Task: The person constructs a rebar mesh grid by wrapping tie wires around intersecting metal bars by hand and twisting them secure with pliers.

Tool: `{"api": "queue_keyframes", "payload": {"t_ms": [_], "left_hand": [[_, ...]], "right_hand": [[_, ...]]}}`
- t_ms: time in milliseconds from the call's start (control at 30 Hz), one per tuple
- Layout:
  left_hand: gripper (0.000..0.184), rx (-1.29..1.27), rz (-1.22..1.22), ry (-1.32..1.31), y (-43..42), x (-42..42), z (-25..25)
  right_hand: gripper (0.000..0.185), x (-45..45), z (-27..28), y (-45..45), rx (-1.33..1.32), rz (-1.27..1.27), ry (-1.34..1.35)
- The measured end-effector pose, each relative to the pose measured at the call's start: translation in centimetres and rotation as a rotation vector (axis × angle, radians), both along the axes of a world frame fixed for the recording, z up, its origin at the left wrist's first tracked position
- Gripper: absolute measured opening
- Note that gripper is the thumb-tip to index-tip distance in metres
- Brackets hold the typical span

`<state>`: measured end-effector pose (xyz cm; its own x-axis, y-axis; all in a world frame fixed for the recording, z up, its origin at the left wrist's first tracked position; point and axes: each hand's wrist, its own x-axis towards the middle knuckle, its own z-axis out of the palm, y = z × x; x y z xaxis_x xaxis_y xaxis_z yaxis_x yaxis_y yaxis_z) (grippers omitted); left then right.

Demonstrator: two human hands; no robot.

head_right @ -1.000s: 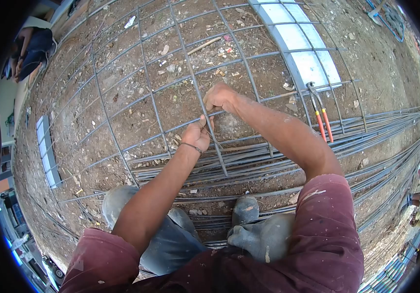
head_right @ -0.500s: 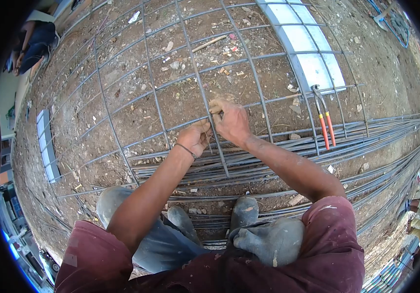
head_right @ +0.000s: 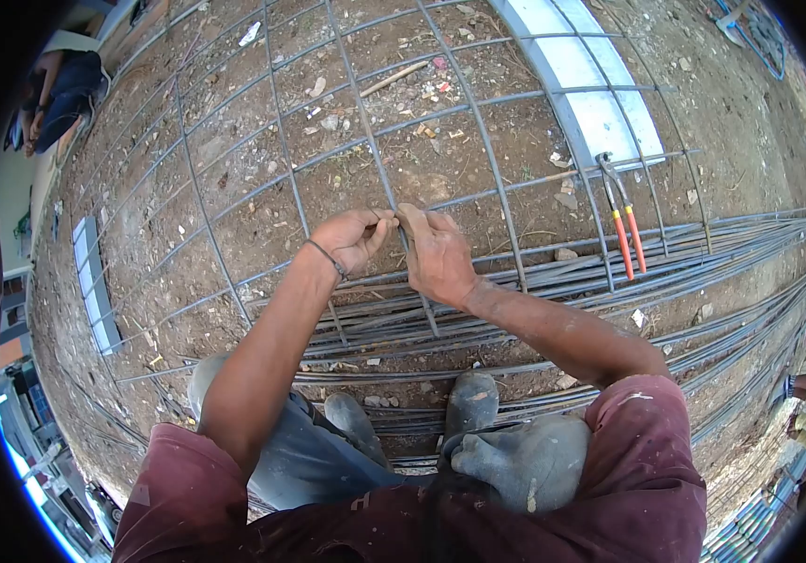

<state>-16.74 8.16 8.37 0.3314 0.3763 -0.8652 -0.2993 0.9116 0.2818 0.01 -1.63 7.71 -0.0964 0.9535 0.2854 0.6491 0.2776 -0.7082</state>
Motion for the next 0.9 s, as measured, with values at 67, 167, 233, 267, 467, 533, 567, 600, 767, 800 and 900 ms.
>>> {"api": "queue_keyframes", "payload": {"t_ms": [67, 167, 233, 267, 467, 533, 567, 600, 767, 800, 900], "left_hand": [[0.011, -0.019, 0.021, -0.036, 0.6, 0.0, 0.4], [0.011, 0.088, -0.079, 0.004, 0.5, 0.6, 2.5], [0.012, 0.218, -0.194, 0.074, 0.2, 1.4, 4.4], [0.017, 0.449, -0.524, 0.354, 0.2, 1.9, 5.1], [0.026, 1.104, -0.859, 0.856, 1.8, 1.8, 2.6], [0.023, 1.087, -0.913, 0.944, 2.4, 2.0, 2.9], [0.022, 1.157, -0.897, 0.954, 2.5, 2.4, 2.4], [0.022, 1.226, -0.877, 0.966, 2.6, 2.9, 2.0], [0.022, 1.404, -1.149, 1.072, 2.5, 5.7, 1.9], [0.023, 1.386, -1.153, 1.060, 2.7, 5.8, 2.1], [0.030, 1.279, -1.104, 1.052, 2.7, 6.2, 2.6]], "right_hand": [[0.052, -0.1, 0.4, 0.0, -0.002, 0.019, -0.042], [0.052, -0.2, 0.5, 0.0, -0.038, -0.011, 0.047], [0.055, -0.1, 0.1, 0.2, -0.064, -0.024, 0.038], [0.055, 0.0, 0.0, 0.2, -0.063, -0.025, 0.036], [0.058, -0.3, -0.6, -0.3, -0.120, -0.034, 0.068], [0.055, -0.6, 0.0, -0.6, -0.046, -0.007, 0.069], [0.055, -0.7, 0.3, -0.7, -0.041, 0.002, 0.065], [0.052, -0.7, 0.5, -0.7, -0.037, 0.033, -0.015], [0.044, -1.1, -0.3, -0.8, 0.027, 0.080, -0.250], [0.042, -0.5, -0.3, -0.4, 0.050, 0.135, -0.293], [0.037, 1.0, 0.2, 2.0, 0.227, 0.278, -0.398]]}}
